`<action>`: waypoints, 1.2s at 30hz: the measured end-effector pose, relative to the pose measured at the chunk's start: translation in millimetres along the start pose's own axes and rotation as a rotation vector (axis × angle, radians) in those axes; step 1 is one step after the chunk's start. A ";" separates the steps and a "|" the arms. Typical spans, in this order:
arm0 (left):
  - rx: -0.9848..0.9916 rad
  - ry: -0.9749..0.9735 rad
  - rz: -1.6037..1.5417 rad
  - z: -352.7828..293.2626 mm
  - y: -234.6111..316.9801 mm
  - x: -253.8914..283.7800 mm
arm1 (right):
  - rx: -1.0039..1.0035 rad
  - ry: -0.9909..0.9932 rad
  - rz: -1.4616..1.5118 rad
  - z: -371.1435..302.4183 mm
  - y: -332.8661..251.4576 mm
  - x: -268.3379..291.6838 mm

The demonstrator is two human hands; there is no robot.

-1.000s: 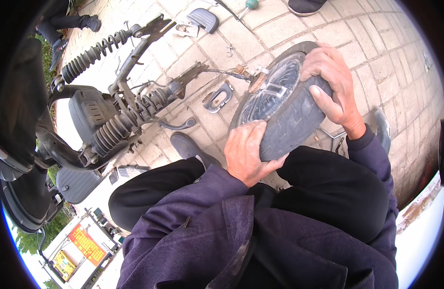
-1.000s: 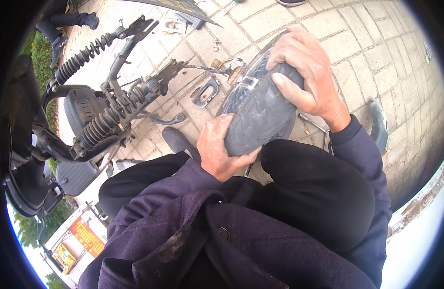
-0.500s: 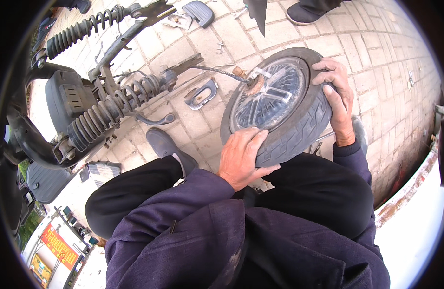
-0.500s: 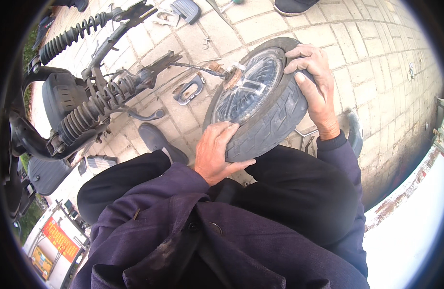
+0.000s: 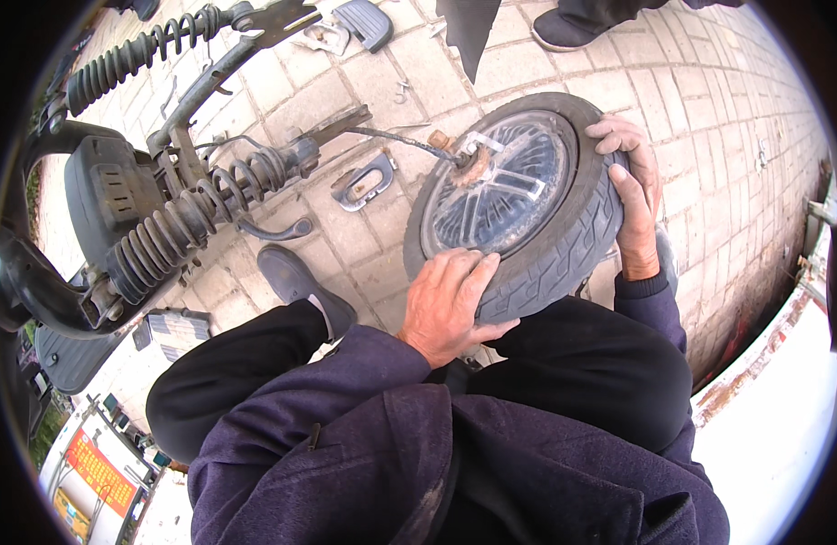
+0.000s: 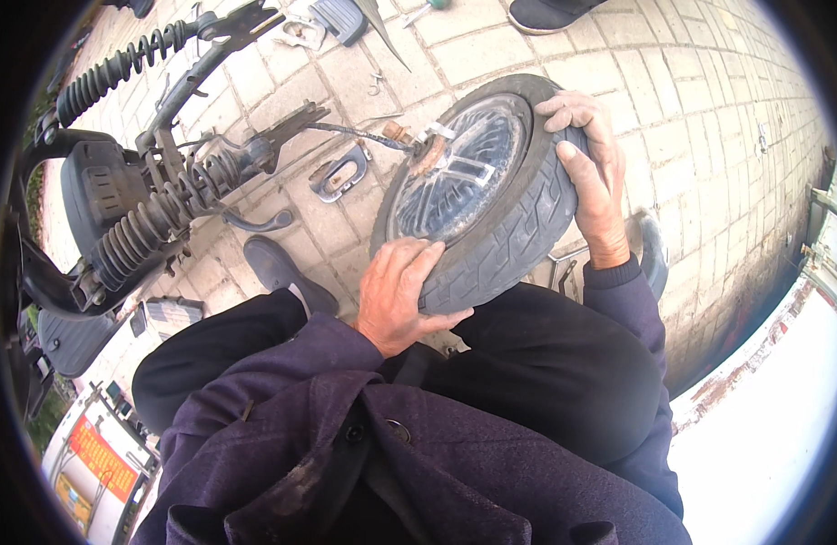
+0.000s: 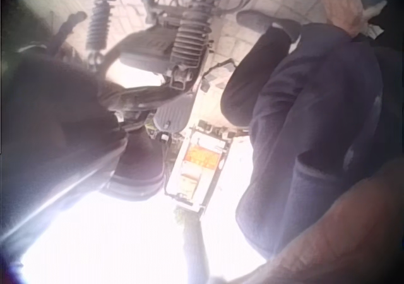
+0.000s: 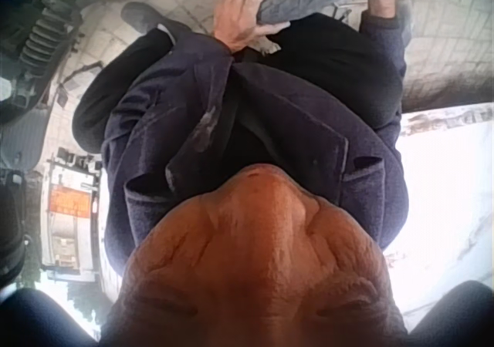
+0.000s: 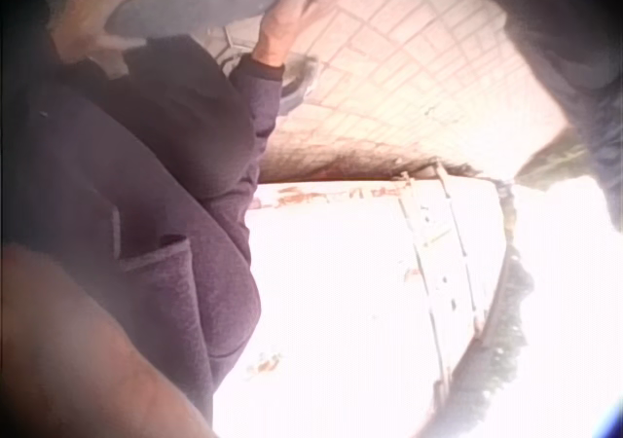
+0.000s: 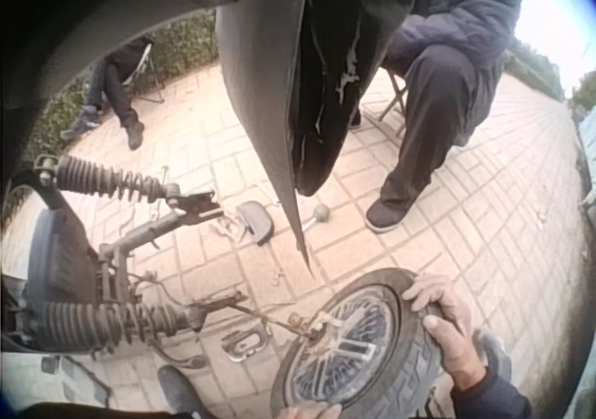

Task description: The person removes the rear wheel of a scooter. They loosen the axle nut with a wrench, detach the brake cable, and remove the wheel from the axle. The wheel is placed on the ground and briefly inspected.

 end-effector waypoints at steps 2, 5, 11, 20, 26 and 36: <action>-0.004 -0.002 0.004 -0.2 0.7 0.8 | 0.000 0.001 0.006 0.2 0.4 0.0; -0.002 -0.013 -0.001 -0.7 1.2 0.4 | -0.004 0.003 0.009 -0.4 1.1 -0.3; -0.005 -0.015 0.003 -0.7 0.6 -0.2 | -0.006 0.001 0.001 -0.8 0.3 -0.1; 0.000 -0.006 0.006 1.1 0.3 0.1 | -0.017 0.000 0.027 1.2 1.0 -0.4; -0.021 0.015 0.009 2.4 1.8 1.9 | -0.008 -0.007 0.039 2.4 -1.5 -1.0; -0.020 0.020 -0.007 2.5 -0.7 1.7 | -0.030 0.007 0.051 3.4 2.1 -0.5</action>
Point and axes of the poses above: each hand's wrist, its own z-axis towards the middle knuckle, its own x-axis out of the back of the hand, y = z × x, the point moved 10 cm from there along z, towards the middle knuckle, and after that the axes turned 3 degrees about z, right-handed, at the moved point
